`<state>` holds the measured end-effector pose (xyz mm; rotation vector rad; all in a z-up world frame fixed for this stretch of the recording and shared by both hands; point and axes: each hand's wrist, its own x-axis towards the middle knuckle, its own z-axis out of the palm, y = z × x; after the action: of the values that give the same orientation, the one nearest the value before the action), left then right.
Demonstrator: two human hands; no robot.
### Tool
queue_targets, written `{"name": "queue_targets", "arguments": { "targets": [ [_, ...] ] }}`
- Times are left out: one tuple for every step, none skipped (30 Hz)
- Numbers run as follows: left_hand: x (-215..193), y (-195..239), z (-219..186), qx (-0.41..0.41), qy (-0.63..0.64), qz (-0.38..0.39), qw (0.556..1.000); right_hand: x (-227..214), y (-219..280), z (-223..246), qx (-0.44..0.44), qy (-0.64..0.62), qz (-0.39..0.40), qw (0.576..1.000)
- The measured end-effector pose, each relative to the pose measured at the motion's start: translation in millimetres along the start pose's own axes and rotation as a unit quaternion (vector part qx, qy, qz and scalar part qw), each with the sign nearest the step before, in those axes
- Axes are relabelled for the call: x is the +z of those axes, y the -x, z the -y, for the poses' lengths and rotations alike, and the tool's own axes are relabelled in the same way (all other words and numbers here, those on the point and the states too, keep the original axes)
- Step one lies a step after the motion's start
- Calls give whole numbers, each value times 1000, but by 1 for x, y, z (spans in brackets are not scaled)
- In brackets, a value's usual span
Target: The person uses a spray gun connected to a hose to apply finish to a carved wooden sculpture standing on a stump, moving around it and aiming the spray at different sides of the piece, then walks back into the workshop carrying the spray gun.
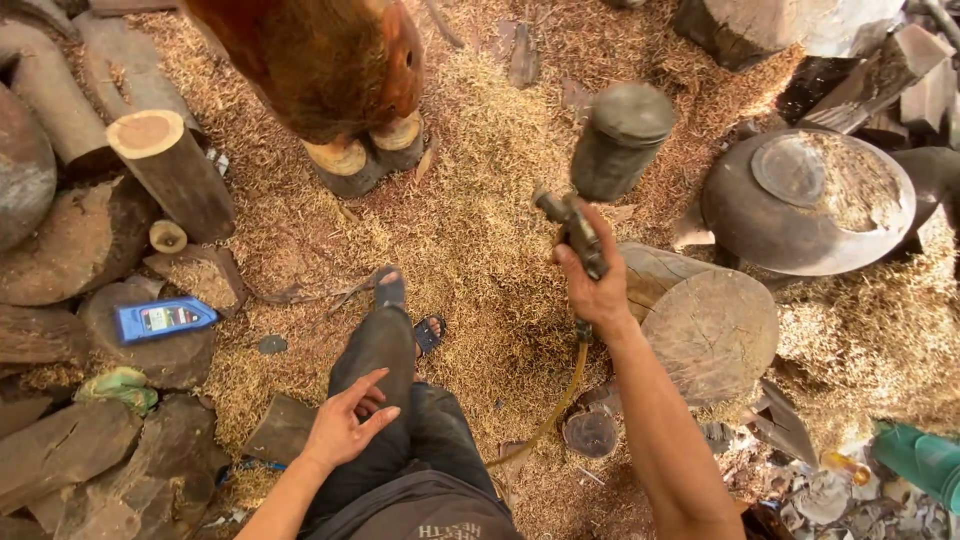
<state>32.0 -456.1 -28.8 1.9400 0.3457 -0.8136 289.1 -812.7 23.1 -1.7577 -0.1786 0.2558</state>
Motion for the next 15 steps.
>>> {"name": "queue_targets", "arguments": {
  "targets": [
    [3, -7, -1, 5, 42, 0, 999, -6, -6, 6, -35, -10, -27, 999],
    [1, -14, -18, 9, 40, 2, 999, -10, -22, 13, -37, -8, -32, 999],
    [0, -21, -37, 13, 44, 14, 999, -14, -39, 20, -139, -8, -68, 988],
    [-1, -30, -57, 18, 47, 24, 998, -19, -58, 27, -242, -8, -101, 965],
    [8, -39, -69, 23, 46, 25, 998, -23, -67, 42, -246, -5, -104, 964],
    [15, -52, -82, 51, 8, 40, 998, -28, -79, 57, -253, 6, -143, 957],
    [20, -66, -96, 79, -29, 54, 995, -32, -92, 72, -260, 16, -181, 948],
    [29, -77, -118, 85, -31, 52, 995, -37, -104, 88, -265, 17, -183, 946],
    [37, -89, -140, 93, -29, 79, 992, -42, -117, 103, -272, -6, -182, 945],
    [44, -104, -163, 101, -25, 106, 989, -48, -134, 119, -279, -29, -180, 943],
    [60, -125, -165, 108, -25, 104, 988, -57, -151, 134, -285, -25, -181, 941],
    [77, -148, -170, 136, -4, 136, 981, -67, -171, 149, -302, -39, -161, 939],
    [92, -171, -177, 164, 17, 167, 972, -77, -192, 166, -319, -54, -141, 936],
    [113, -192, -181, 172, 16, 157, 972, -88, -214, 186, -330, -54, -137, 932],
    [131, -213, -187, 185, -2, 222, 957, -98, -236, 208, -309, -66, -140, 938]
  ]
}}
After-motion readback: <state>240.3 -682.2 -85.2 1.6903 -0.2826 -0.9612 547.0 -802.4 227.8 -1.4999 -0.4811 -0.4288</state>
